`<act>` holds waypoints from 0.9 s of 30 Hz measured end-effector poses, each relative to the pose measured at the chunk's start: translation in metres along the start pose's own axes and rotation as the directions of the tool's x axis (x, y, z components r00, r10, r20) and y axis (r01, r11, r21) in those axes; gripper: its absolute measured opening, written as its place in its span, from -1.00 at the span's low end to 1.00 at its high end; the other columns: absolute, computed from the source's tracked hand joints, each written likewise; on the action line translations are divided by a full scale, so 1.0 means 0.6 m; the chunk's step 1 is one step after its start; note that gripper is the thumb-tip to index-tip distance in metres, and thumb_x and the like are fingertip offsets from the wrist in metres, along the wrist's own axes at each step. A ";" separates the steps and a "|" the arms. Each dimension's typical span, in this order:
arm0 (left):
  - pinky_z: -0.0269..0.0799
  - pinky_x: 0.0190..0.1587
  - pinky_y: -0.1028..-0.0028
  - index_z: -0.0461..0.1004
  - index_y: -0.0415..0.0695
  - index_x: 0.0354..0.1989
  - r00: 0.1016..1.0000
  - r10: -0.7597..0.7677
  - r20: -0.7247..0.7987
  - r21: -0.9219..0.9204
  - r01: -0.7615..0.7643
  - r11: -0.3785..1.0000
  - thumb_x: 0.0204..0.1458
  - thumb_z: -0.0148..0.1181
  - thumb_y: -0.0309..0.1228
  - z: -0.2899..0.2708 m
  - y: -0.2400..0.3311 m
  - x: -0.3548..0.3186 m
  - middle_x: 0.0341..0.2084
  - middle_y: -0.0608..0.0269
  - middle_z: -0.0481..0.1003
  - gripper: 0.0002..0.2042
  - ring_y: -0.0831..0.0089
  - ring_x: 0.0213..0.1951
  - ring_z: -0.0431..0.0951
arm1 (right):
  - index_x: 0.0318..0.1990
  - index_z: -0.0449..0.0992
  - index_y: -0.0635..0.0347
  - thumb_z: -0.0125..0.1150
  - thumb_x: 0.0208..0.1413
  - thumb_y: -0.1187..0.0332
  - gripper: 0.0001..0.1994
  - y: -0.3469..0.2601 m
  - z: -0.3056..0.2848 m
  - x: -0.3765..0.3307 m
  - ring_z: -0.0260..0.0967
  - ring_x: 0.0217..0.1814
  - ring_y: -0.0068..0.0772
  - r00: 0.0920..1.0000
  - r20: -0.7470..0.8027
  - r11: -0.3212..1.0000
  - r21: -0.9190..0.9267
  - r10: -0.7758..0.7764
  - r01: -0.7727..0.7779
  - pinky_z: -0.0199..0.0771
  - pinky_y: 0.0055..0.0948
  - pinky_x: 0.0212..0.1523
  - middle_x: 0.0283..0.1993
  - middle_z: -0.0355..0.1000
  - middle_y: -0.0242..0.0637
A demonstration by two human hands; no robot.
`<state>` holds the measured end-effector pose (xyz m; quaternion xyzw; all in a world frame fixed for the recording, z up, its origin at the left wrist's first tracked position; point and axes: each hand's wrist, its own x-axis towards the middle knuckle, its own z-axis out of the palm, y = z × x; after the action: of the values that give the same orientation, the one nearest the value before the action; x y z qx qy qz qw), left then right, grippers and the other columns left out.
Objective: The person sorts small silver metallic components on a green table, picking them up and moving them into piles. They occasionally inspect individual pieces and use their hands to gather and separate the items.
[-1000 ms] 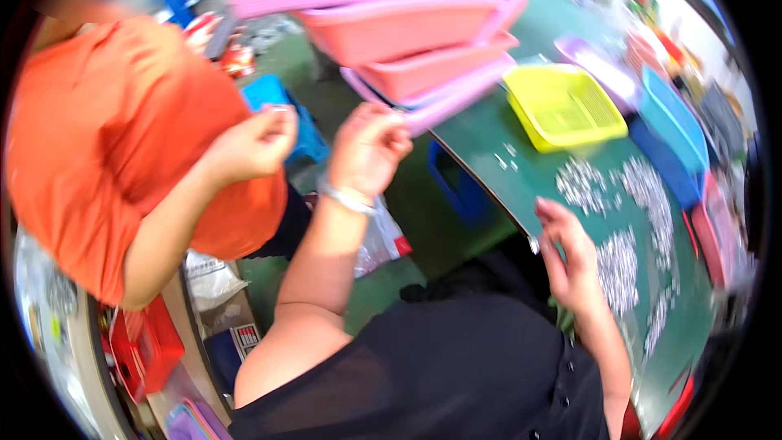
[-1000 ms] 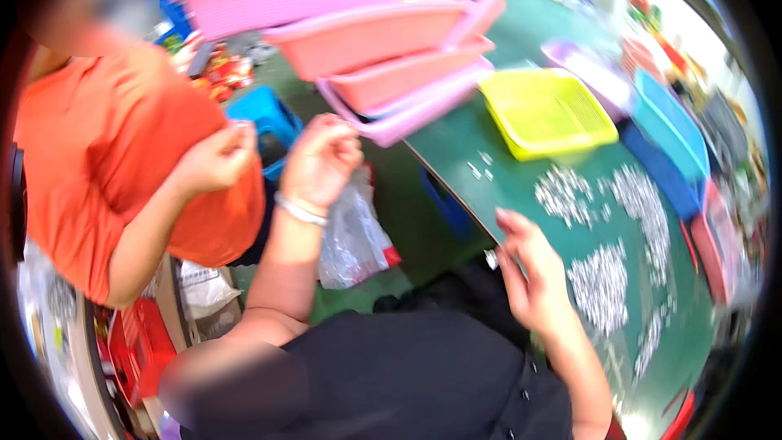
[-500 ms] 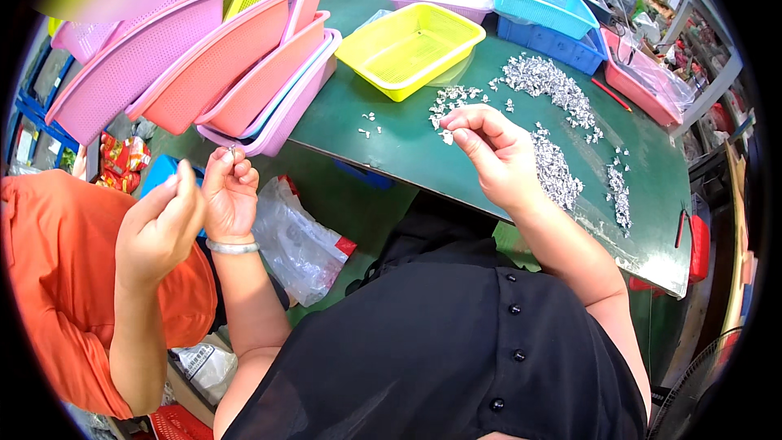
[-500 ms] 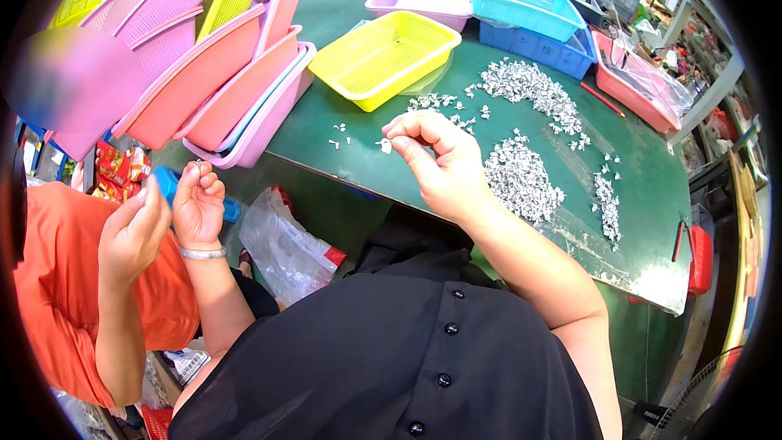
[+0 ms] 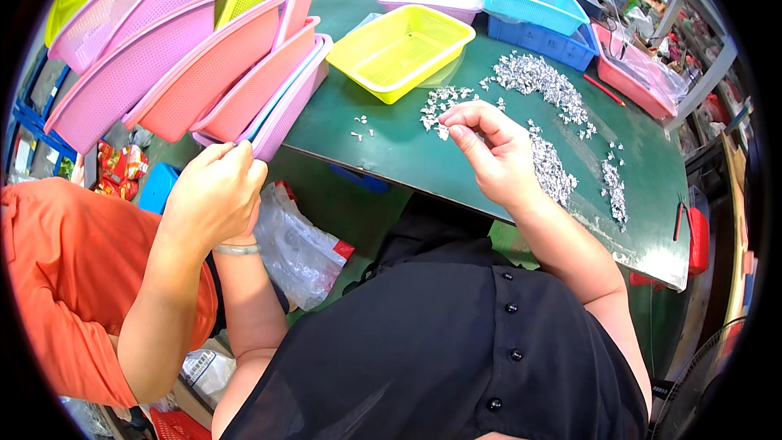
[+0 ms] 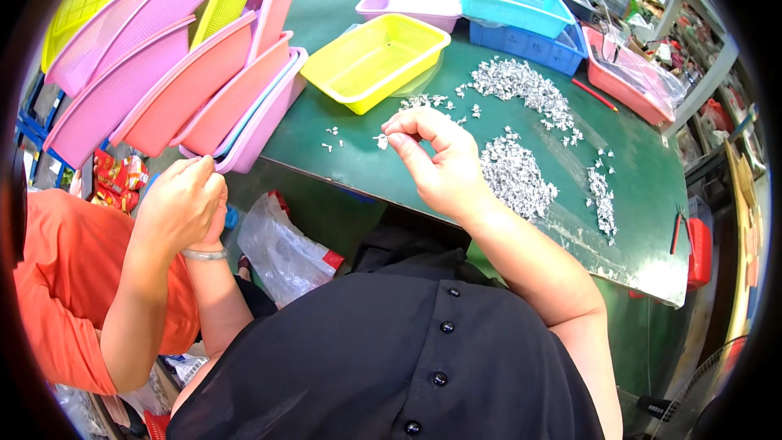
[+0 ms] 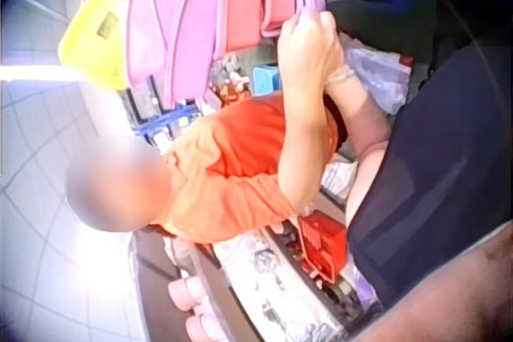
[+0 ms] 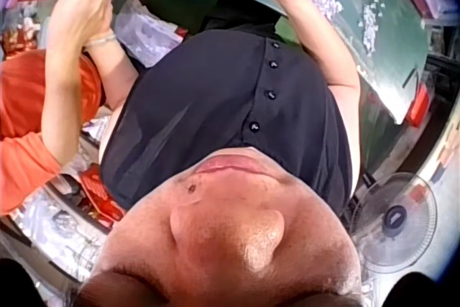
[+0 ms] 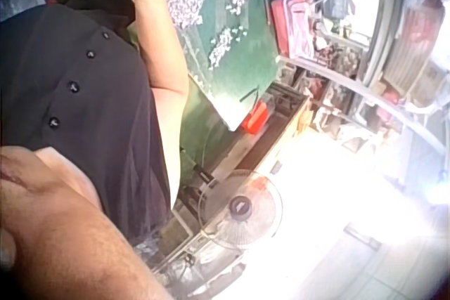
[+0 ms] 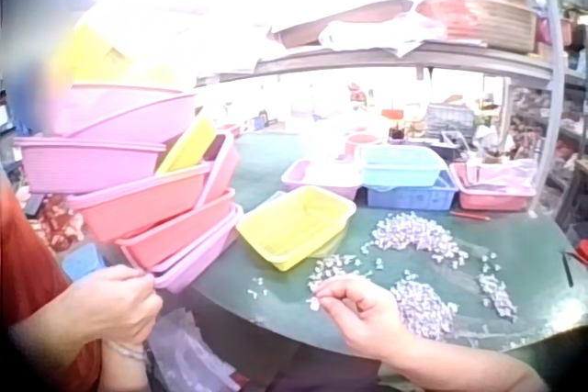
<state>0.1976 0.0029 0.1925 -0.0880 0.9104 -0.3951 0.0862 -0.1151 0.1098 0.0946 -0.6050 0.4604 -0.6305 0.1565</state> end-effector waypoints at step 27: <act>0.22 -0.32 0.51 0.31 -0.34 0.00 0.727 -0.598 0.337 0.034 -0.645 -0.764 0.19 -0.04 -0.42 0.162 0.058 0.010 -0.34 0.19 0.34 -0.72 0.45 -0.41 0.27 | -0.30 0.46 0.30 0.13 0.07 0.58 -0.95 0.023 -0.031 -0.064 0.45 -0.21 -0.35 0.996 0.021 0.996 -0.032 0.083 -0.082 0.43 -0.44 -0.16 -0.25 0.46 -0.22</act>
<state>0.2107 -0.0434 0.1008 0.0819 -0.3133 -0.8298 0.4546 -0.1282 0.1389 0.0633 -0.5950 0.4929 -0.6093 0.1782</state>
